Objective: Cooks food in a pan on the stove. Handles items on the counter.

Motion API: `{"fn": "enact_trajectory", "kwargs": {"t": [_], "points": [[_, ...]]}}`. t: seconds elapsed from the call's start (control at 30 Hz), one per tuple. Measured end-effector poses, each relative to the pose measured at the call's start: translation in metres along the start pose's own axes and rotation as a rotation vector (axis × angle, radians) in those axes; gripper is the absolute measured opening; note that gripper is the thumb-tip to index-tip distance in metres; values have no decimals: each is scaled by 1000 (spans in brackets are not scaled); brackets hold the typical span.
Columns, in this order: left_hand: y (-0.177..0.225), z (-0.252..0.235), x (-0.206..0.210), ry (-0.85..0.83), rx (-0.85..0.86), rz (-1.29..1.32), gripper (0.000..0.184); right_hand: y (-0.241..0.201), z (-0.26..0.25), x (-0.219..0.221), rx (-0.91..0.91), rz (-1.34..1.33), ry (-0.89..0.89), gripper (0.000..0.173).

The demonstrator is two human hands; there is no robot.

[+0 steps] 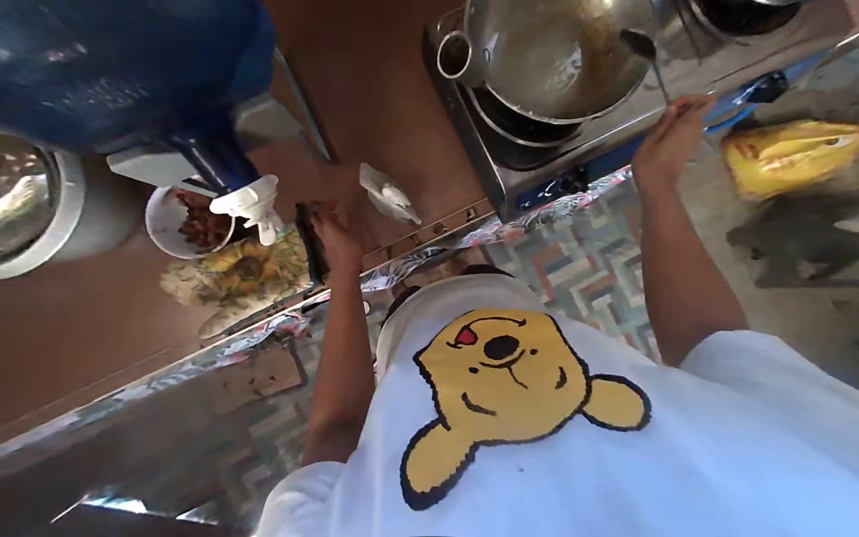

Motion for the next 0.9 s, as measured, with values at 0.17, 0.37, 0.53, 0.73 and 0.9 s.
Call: {"fn": "enact_trajectory", "kwargs": {"t": [0.17, 0.37, 0.53, 0.73, 0.9], "points": [[49, -9, 17, -290, -58, -212, 77, -6, -2, -11, -21, -305, 6, 40], [7, -1, 26, -248, -105, 412, 43, -94, 87, -45, -5, -1018, -622, 26], [0, 43, -10, -93, -172, 869, 39, -164, 172, 67, 56, -815, -1072, 28], [-18, 72, -26, -63, -233, 1000, 32, -198, 183, 148, -223, -181, -1013, 37], [-12, 72, -25, -28, -279, 1024, 19, -220, 198, 124, -591, -139, -744, 53]]}}
Point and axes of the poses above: each hand's wrist, its own z-axis away from the middle knuckle, its own x-axis out of the palm, y = z × x, the point moved 2 cm from there along -z, towards the middle knuckle, and after that the axes turned 1 degree about -y, right-handed, at the moved point
